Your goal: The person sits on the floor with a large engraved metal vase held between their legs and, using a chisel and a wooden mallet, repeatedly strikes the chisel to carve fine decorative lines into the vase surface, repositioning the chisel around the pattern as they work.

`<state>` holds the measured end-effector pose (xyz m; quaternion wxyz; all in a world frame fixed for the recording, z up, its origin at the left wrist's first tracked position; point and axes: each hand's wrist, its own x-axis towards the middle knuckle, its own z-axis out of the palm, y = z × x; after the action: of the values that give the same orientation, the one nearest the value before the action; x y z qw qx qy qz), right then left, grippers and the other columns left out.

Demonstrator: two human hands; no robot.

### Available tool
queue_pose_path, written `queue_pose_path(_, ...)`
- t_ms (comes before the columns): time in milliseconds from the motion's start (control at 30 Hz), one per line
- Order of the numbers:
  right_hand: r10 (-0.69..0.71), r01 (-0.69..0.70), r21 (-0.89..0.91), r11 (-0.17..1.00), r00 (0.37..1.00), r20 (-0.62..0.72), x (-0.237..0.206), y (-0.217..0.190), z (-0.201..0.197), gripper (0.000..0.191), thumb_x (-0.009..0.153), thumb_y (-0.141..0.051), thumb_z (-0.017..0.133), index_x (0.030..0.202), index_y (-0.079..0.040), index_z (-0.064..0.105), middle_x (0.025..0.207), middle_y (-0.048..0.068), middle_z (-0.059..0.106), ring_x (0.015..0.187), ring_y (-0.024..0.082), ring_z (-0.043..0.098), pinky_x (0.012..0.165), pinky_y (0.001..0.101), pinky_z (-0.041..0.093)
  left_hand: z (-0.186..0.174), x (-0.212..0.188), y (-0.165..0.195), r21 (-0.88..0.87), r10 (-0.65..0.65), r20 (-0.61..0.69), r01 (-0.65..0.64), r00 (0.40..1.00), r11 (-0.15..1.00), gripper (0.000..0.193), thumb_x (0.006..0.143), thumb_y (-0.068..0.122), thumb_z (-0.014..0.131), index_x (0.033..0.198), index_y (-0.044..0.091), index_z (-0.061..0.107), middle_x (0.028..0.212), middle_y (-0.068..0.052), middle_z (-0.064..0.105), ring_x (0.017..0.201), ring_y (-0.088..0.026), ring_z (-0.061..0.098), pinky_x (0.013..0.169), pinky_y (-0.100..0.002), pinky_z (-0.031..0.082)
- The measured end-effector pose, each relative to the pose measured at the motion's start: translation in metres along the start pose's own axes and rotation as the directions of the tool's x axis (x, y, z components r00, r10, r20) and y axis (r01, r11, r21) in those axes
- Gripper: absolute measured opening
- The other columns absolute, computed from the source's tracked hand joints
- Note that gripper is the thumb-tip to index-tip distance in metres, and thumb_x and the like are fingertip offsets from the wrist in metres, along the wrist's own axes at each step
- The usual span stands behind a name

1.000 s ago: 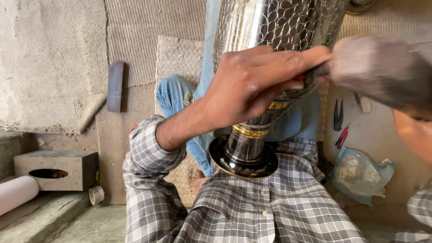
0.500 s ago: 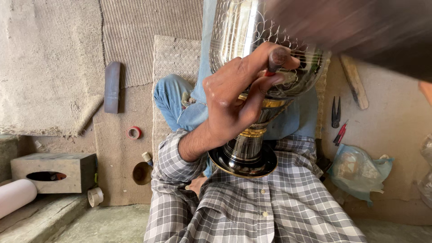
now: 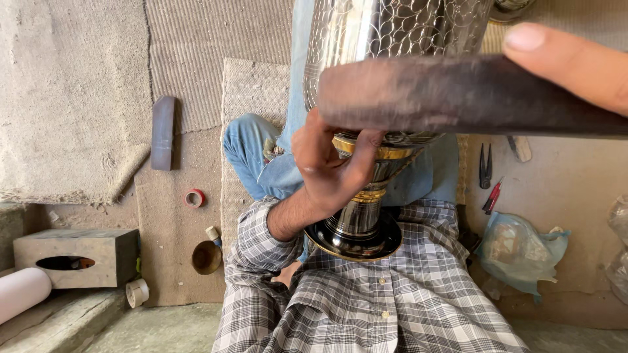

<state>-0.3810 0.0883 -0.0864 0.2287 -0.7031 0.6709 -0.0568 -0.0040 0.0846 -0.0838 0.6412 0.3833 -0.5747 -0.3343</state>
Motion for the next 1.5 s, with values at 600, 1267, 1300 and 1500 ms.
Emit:
queue_pose_path(600, 0.004, -0.008, -0.029, 1.0, 0.994, -0.106, -0.109, 0.036, -0.003, 0.012, 0.109, 0.002, 0.069, 0.118, 0.007, 0.063, 0.105, 0.017, 0.068, 0.092, 0.021, 0.069, 0.083, 0.0287, 0.056, -0.001, 0.076, -0.016, -0.076, 0.387, 0.628, -0.442, 0.675, 0.894, 0.048, 0.108, 0.023, 0.072, 0.15, 0.025, 0.047, 0.116, 0.007, 0.075, 0.092, -0.011, 0.075, 0.079, -0.028, 0.064)
queue_pose_path(1267, -0.295, 0.335, -0.036, 0.941, 0.767, -0.57, -0.09, -0.063, 0.055, 0.015, 0.094, 0.018, 0.068, 0.096, 0.008, 0.058, 0.096, 0.019, 0.065, 0.081, 0.028, 0.065, 0.081, 0.0414, 0.054, 0.015, 0.116, -0.002, -0.219, 0.366, 0.892, -0.457, 0.264, 0.862, 0.054, 0.097, 0.025, 0.076, 0.149, 0.021, 0.06, 0.114, 0.0, 0.08, 0.092, -0.021, 0.078, 0.065, -0.042, 0.056)
queue_pose_path(1300, -0.243, 0.34, 0.056, 0.939, 0.769, -0.591, -0.091, -0.063, 0.059, 0.017, 0.101, 0.016, 0.07, 0.098, 0.007, 0.055, 0.099, 0.018, 0.065, 0.083, 0.025, 0.064, 0.081, 0.0371, 0.053, 0.016, 0.117, -0.001, -0.247, 0.394, 0.883, -0.462, 0.253, 0.852, 0.054, 0.096, 0.023, 0.077, 0.147, 0.021, 0.061, 0.111, 0.0, 0.08, 0.091, -0.02, 0.078, 0.066, -0.042, 0.056)
queue_pose_path(1500, -0.096, 0.284, 0.163, 0.945, 0.715, -0.693, -0.087, -0.066, 0.076, 0.036, 0.098, 0.01, 0.068, 0.118, 0.018, 0.039, 0.104, 0.023, 0.059, 0.087, 0.023, 0.06, 0.074, 0.0306, 0.05, 0.027, 0.119, 0.003, -0.321, 0.391, 0.913, -0.389, 0.115, 0.864, 0.048, 0.094, 0.017, 0.075, 0.14, 0.022, 0.066, 0.085, 0.004, 0.08, 0.065, -0.011, 0.072, 0.055, -0.034, 0.052)
